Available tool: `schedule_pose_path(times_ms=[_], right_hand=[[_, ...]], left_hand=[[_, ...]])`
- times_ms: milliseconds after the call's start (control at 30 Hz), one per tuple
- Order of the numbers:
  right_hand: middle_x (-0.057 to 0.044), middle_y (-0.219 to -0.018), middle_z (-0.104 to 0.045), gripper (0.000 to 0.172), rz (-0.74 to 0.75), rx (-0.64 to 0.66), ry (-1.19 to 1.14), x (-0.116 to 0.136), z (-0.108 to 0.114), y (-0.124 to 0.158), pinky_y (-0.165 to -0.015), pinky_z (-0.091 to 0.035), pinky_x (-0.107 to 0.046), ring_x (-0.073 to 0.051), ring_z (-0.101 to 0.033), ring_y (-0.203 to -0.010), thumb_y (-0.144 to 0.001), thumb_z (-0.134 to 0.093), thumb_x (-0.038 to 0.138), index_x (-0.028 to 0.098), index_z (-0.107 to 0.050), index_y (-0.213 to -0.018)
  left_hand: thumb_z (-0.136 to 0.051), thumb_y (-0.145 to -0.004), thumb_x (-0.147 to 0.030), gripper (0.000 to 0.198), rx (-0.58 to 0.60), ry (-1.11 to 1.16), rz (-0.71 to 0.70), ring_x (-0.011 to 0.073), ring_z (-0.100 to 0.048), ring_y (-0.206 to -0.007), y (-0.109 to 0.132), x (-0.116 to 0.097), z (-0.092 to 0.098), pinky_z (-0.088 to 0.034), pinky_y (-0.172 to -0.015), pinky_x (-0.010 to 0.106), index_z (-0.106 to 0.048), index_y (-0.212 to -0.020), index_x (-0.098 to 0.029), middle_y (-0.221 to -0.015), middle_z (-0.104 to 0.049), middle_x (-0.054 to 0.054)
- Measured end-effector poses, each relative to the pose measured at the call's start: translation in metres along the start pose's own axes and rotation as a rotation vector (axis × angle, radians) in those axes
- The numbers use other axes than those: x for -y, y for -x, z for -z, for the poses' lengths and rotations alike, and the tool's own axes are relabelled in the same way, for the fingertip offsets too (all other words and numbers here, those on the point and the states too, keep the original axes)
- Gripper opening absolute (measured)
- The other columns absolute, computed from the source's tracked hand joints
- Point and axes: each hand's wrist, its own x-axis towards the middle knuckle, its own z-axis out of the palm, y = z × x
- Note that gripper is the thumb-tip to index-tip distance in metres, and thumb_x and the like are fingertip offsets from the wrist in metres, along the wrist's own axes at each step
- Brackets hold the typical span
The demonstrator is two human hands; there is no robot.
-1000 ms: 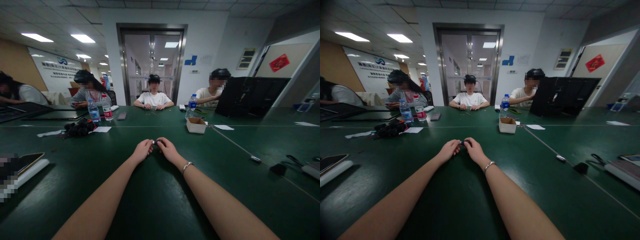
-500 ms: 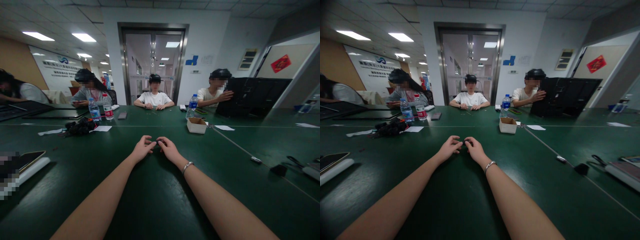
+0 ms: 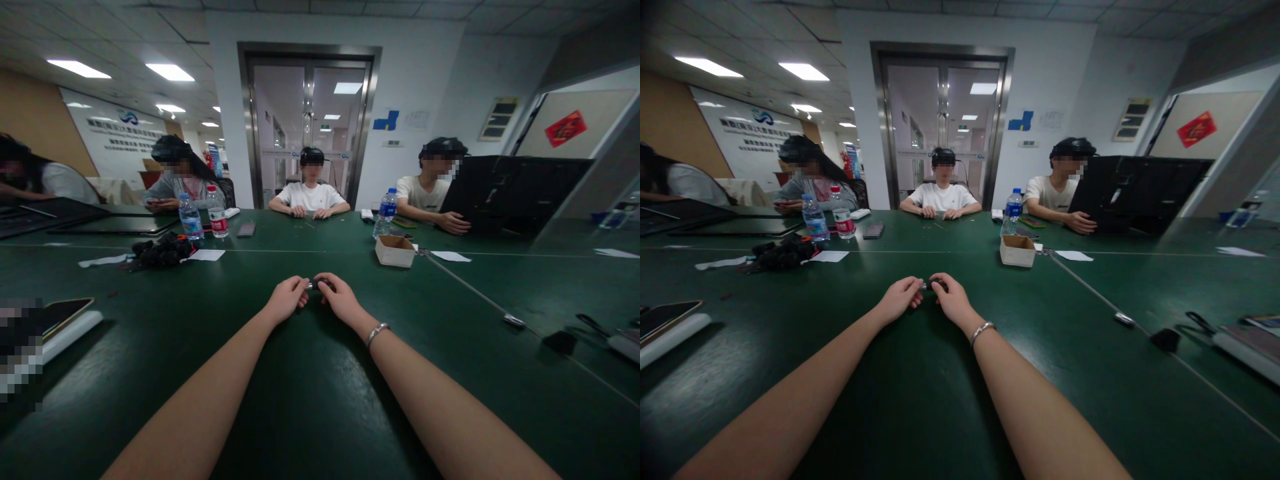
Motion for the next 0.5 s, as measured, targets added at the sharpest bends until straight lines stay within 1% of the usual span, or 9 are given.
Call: schedule_pose_path(times_ms=[33, 67, 133, 200, 300, 367, 400, 433, 500], right_hand=[[0.0, -0.085, -0.059, 0.023, -0.001, -0.002, -0.001, 0.0, -0.0001, 0.0, -0.052, -0.045, -0.021, -0.007, -0.051, -0.053, -0.082, -0.049, 0.029, 0.02, -0.058, -0.101], [0.0, -0.083, -0.059, 0.023, -0.003, -0.006, -0.004, 0.0, -0.0003, 0.0, -0.052, -0.045, -0.021, -0.007, -0.05, -0.053, -0.082, -0.049, 0.029, 0.02, -0.058, -0.101], [0.001, -0.08, -0.058, 0.022, -0.003, -0.018, -0.015, -0.0003, -0.0006, -0.0002, -0.051, -0.045, -0.021, -0.007, -0.05, -0.052, -0.082, -0.049, 0.028, 0.02, -0.059, -0.1], [0.001, -0.079, -0.058, 0.022, 0.0, -0.02, -0.02, -0.0005, -0.0009, -0.0005, -0.051, -0.045, -0.021, -0.007, -0.05, -0.052, -0.082, -0.05, 0.028, 0.02, -0.059, -0.1], [0.001, -0.08, -0.058, 0.022, -0.002, -0.011, -0.02, 0.0, -0.0009, -0.0004, -0.052, -0.045, -0.021, -0.007, -0.051, -0.053, -0.082, -0.05, 0.028, 0.02, -0.059, -0.1], [0.0, -0.083, -0.058, 0.022, -0.004, -0.008, -0.026, 0.0009, -0.0007, -0.0001, -0.053, -0.046, -0.021, -0.007, -0.051, -0.053, -0.082, -0.05, 0.028, 0.02, -0.059, -0.1], [0.0, -0.083, -0.059, 0.023, -0.005, -0.005, -0.031, 0.0015, -0.0005, 0.0001, -0.053, -0.046, -0.022, -0.007, -0.051, -0.053, -0.082, -0.049, 0.028, 0.02, -0.058, -0.101], [0.0, -0.082, -0.059, 0.023, -0.003, 0.0, -0.035, 0.002, -0.0004, 0.0003, -0.053, -0.046, -0.022, -0.007, -0.051, -0.054, -0.083, -0.048, 0.028, 0.019, -0.058, -0.101], [0.0, -0.082, -0.058, 0.023, 0.003, 0.004, -0.044, 0.0027, 0.0, 0.0006, -0.054, -0.046, -0.023, -0.008, -0.052, -0.054, -0.083, -0.048, 0.029, 0.019, -0.058, -0.101]], left_hand=[[-0.053, -0.082, -0.042, 0.027, -0.021, -0.034, -0.047, 0.0116, -0.057, -0.067, 0.0001, 0.0004, 0.0004, -0.05, -0.062, 0.026, -0.055, -0.089, -0.015, -0.075, -0.057, 0.001], [-0.061, -0.077, -0.036, 0.025, -0.05, -0.058, -0.094, 0.012, -0.058, -0.072, 0.0005, 0.0007, 0.0012, -0.05, -0.067, 0.027, -0.054, -0.093, -0.017, -0.08, -0.057, 0.001], [-0.07, -0.068, -0.026, 0.037, -0.1, -0.055, -0.137, 0.0131, -0.059, -0.082, 0.0017, 0.001, 0.0036, -0.05, -0.076, 0.029, -0.053, -0.1, -0.019, -0.09, -0.057, 0.002], [-0.071, -0.067, -0.025, 0.043, -0.093, -0.012, -0.103, 0.0138, -0.059, -0.084, 0.0022, 0.0013, 0.0058, -0.05, -0.079, 0.031, -0.052, -0.104, -0.018, -0.094, -0.057, 0.004], [-0.069, -0.069, -0.03, 0.037, -0.027, 0.062, -0.062, 0.0132, -0.059, -0.078, 0.0008, 0.0017, 0.0069, -0.05, -0.073, 0.029, -0.054, -0.1, -0.017, -0.09, -0.059, 0.004], [-0.066, -0.072, -0.039, 0.031, -0.006, 0.065, -0.053, 0.0116, -0.057, -0.069, -0.0008, 0.0015, 0.0059, -0.048, -0.065, 0.026, -0.056, -0.089, -0.015, -0.078, -0.059, 0.002], [-0.061, -0.075, -0.046, 0.032, -0.005, 0.052, -0.032, 0.0106, -0.055, -0.062, -0.0014, 0.001, 0.0051, -0.046, -0.061, 0.025, -0.056, -0.081, -0.015, -0.07, -0.057, 0.0], [-0.054, -0.078, -0.052, 0.037, -0.008, 0.032, -0.003, 0.0097, -0.052, -0.056, -0.0016, 0.0004, 0.0041, -0.044, -0.056, 0.024, -0.055, -0.075, -0.015, -0.064, -0.055, -0.001], [-0.042, -0.081, -0.059, 0.047, -0.023, -0.013, 0.033, 0.0092, -0.048, -0.05, -0.0011, -0.0015, 0.0022, -0.039, -0.049, 0.022, -0.054, -0.071, -0.015, -0.058, -0.052, -0.002]])
